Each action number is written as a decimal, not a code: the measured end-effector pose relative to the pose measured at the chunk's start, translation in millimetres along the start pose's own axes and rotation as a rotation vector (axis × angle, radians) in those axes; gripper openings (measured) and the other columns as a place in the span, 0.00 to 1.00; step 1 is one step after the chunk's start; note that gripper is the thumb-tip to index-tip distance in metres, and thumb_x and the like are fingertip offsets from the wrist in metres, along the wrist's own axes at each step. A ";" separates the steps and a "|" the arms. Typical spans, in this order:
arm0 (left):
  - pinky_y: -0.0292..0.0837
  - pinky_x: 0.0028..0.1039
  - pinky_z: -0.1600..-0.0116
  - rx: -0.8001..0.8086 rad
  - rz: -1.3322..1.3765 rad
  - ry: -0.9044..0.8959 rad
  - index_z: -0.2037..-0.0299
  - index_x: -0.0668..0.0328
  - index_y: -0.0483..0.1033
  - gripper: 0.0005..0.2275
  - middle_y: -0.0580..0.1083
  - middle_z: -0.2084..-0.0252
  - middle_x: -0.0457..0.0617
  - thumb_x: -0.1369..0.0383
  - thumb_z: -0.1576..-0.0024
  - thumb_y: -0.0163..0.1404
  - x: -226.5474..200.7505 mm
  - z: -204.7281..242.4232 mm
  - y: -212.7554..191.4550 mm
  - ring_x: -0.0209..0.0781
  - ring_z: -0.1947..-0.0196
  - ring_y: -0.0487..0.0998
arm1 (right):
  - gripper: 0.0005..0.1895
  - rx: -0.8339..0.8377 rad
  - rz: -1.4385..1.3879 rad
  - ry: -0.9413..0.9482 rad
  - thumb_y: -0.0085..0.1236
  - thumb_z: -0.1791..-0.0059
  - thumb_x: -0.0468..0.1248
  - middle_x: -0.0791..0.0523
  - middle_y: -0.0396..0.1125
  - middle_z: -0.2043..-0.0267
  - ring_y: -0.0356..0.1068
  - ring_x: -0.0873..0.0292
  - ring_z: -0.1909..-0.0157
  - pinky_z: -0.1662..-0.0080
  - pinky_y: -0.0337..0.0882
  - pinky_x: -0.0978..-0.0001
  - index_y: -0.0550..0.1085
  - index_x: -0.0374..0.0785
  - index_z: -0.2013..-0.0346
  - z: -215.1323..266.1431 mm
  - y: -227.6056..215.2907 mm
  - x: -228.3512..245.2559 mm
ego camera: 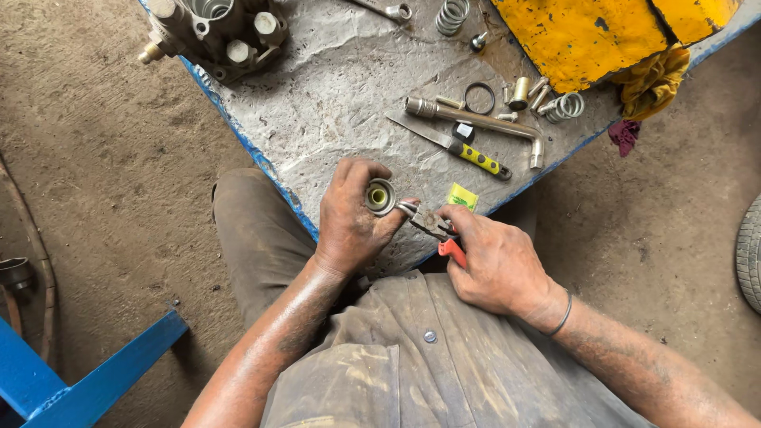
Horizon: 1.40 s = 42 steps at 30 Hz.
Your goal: The person assembles small mechanical components, including a cylindrical housing, springs, and a metal ring, using a yellow abrasive pad and pliers. They clean the parts, fit them together, and insert the assembly into a larger metal housing.
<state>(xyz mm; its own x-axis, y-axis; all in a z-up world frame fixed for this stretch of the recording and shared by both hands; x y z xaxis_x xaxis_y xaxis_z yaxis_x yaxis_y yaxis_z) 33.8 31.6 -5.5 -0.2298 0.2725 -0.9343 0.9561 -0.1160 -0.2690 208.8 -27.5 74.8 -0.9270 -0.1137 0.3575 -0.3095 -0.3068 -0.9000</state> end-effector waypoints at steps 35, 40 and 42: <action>0.69 0.32 0.67 0.256 0.132 -0.004 0.67 0.58 0.73 0.24 0.71 0.72 0.48 0.50 0.57 0.71 1.4 -19.9 -0.8 0.42 0.73 0.73 | 0.33 0.248 0.321 0.049 0.58 0.62 0.35 0.49 0.70 0.66 0.73 0.44 0.65 0.65 0.74 0.51 0.68 0.39 0.41 -20.4 -13.1 2.0; 0.68 0.31 0.68 0.240 0.232 -0.072 0.67 0.59 0.74 0.20 0.70 0.73 0.48 0.54 0.53 0.69 7.3 -15.4 -0.7 0.41 0.74 0.72 | 0.31 0.300 0.333 0.062 0.59 0.60 0.37 0.49 0.69 0.67 0.73 0.44 0.66 0.66 0.73 0.50 0.68 0.39 0.43 -23.8 -10.1 1.7; 0.68 0.30 0.68 0.240 0.232 -0.047 0.67 0.59 0.73 0.19 0.70 0.72 0.48 0.55 0.52 0.68 8.0 -16.0 -1.0 0.40 0.73 0.72 | 0.30 0.335 0.377 0.067 0.59 0.60 0.37 0.48 0.68 0.65 0.73 0.44 0.67 0.66 0.73 0.50 0.68 0.39 0.43 -27.7 -11.0 0.7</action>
<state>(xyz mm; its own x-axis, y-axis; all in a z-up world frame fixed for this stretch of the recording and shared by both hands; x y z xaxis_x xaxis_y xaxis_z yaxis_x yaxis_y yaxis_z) 33.9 49.2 -8.9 -0.0245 0.1684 -0.9854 0.9154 -0.3925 -0.0898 205.7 2.0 78.1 -0.9761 -0.2173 -0.0038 0.1243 -0.5438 -0.8299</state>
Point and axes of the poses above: each hand's wrist, its own z-axis away from the middle knuckle, its own y-axis out of the palm, x = y × z, the point moved 4 cm from there along -z, towards the middle knuckle
